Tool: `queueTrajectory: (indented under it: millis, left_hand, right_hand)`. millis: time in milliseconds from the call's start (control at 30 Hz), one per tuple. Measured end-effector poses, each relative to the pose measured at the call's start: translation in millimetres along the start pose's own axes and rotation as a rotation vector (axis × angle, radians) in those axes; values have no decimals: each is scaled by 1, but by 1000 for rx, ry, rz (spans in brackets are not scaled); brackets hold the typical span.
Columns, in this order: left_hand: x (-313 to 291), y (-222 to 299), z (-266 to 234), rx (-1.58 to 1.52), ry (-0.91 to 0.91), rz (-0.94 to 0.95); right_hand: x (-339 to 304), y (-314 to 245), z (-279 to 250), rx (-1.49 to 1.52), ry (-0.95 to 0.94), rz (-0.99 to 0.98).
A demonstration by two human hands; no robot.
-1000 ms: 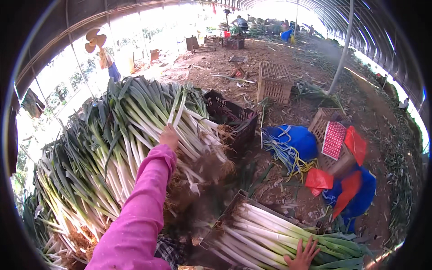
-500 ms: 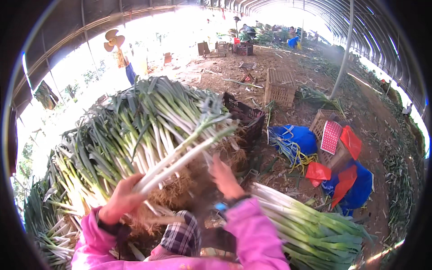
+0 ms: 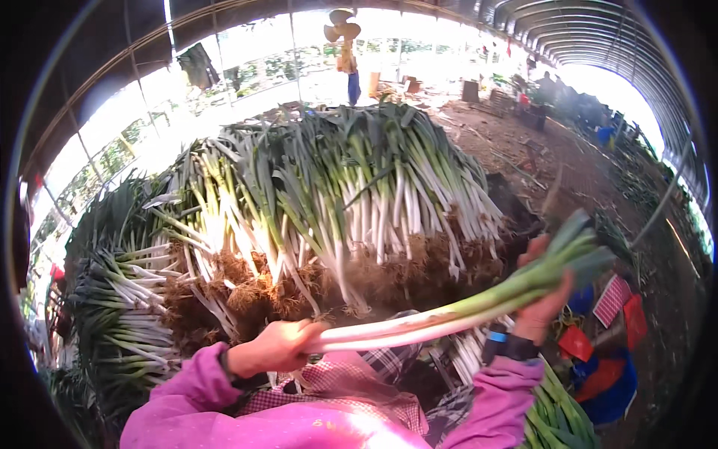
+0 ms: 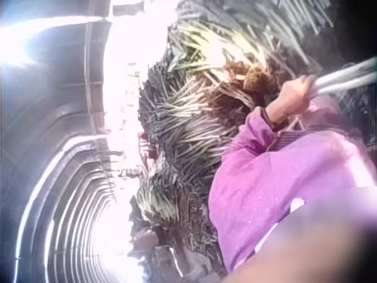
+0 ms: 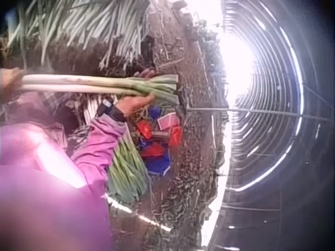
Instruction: The person picks up leeks one at a time from a pile, shakes them, and places them onto a metal frame to align them.
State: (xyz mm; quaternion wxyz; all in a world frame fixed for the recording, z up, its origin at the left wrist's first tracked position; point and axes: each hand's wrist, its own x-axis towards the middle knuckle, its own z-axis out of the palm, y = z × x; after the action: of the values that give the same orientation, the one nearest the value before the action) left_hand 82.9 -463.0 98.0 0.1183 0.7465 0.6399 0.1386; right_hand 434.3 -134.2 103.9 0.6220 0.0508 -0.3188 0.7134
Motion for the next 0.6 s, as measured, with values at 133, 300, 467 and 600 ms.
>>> queueTrajectory:
  millis: [133,300,467,600]
  left_hand:
    - [99,24,21,41,428,369]
    - [247,124,67,31,455,623]
    - [347,172,212,62,176,705]
    - [390,90,366,329,247,624]
  right_hand:
    - [-42,-136,77,-432,17,-362]
    - [-154,-268,106,-646,225,-646]
    - [-282,-284,-27,-440,906,-666]
    - [-366,-224,-153,-698,1453,284]
